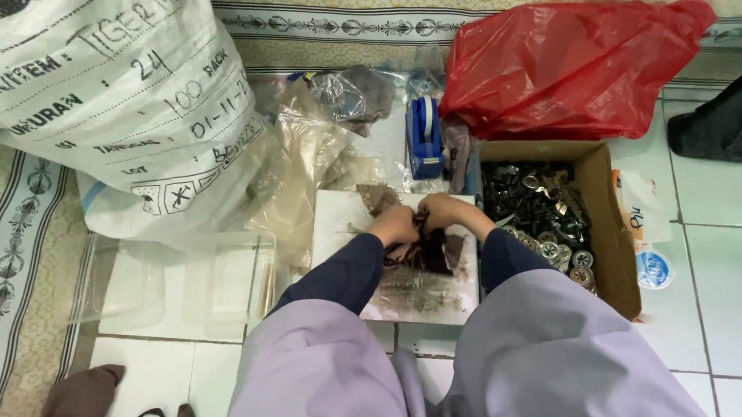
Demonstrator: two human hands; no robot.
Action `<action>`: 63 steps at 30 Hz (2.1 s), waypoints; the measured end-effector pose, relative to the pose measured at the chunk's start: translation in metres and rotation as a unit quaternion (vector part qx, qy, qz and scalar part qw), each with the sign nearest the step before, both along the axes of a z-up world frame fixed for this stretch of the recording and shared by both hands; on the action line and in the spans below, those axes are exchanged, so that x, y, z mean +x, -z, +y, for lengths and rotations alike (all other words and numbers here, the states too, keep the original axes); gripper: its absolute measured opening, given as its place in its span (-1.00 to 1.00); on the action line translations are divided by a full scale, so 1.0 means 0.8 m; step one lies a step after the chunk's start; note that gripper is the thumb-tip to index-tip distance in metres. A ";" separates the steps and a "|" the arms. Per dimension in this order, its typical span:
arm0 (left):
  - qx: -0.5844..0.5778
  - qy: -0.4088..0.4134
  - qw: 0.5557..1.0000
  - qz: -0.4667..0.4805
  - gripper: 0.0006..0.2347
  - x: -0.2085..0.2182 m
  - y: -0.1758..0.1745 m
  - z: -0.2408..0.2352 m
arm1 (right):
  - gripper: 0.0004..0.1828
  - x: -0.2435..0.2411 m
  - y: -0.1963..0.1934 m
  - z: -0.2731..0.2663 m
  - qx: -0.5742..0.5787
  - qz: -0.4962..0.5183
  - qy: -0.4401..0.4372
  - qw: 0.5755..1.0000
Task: The person sits on the floor and sorts small metal hardware items, including buttons and decorative pieces, from a box into a plastic bag. They also handle a piece of patterned fabric, folding it and placing it aside.
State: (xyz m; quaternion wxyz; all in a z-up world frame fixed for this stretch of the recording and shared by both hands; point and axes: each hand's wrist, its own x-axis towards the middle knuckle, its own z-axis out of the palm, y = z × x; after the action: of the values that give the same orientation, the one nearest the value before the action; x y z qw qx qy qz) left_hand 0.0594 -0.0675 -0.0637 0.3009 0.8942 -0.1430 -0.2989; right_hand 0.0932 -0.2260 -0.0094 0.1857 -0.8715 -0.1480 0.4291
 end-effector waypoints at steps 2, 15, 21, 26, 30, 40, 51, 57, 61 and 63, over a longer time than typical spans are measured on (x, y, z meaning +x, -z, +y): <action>-0.031 -0.077 0.996 -0.013 -0.79 0.023 -0.018 0.023 | -0.55 0.018 -0.024 -0.004 0.063 -0.072 0.040 0.995; -0.280 -0.489 0.824 -0.065 -0.60 0.115 0.004 0.097 | -0.68 0.078 0.043 0.078 0.374 -0.329 0.241 0.833; -0.245 -0.377 0.889 -0.088 -0.43 0.077 -0.027 0.082 | -0.38 0.052 0.015 0.069 0.259 -0.270 0.084 0.924; -0.070 -0.304 0.933 -0.179 -0.45 0.068 -0.056 0.025 | -0.48 0.056 -0.003 0.038 0.221 -0.299 0.080 0.925; -0.145 -0.250 0.899 -0.329 -0.44 0.065 -0.034 -0.059 | -0.56 0.042 -0.036 -0.019 0.213 -0.352 0.084 0.908; -0.170 -0.088 0.955 -0.228 -0.40 -0.022 -0.074 -0.267 | -0.61 -0.066 -0.058 -0.241 0.148 -0.339 0.189 0.910; 0.029 0.195 0.976 -0.096 -0.33 -0.081 0.051 -0.322 | -0.22 -0.206 -0.022 -0.317 -0.110 -0.117 0.057 0.985; 0.139 0.287 0.943 -0.098 -0.38 -0.102 0.022 -0.312 | -0.07 -0.217 -0.025 -0.313 -0.129 -0.087 0.072 0.985; 0.176 0.314 0.922 -0.141 -0.41 -0.115 0.016 -0.304 | -0.14 -0.221 0.047 -0.319 -0.148 -0.152 0.073 0.974; 0.195 0.320 0.899 -0.226 -0.54 -0.118 0.019 -0.300 | -0.26 -0.218 0.068 -0.315 -0.150 -0.161 0.082 0.972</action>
State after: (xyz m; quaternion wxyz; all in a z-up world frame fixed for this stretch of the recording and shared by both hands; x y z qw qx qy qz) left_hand -0.0352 -0.3074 -0.0789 -0.0313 0.8846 -0.4242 -0.1912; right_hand -0.0812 -0.4778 -0.0635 0.0614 -0.9561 -0.0375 0.2841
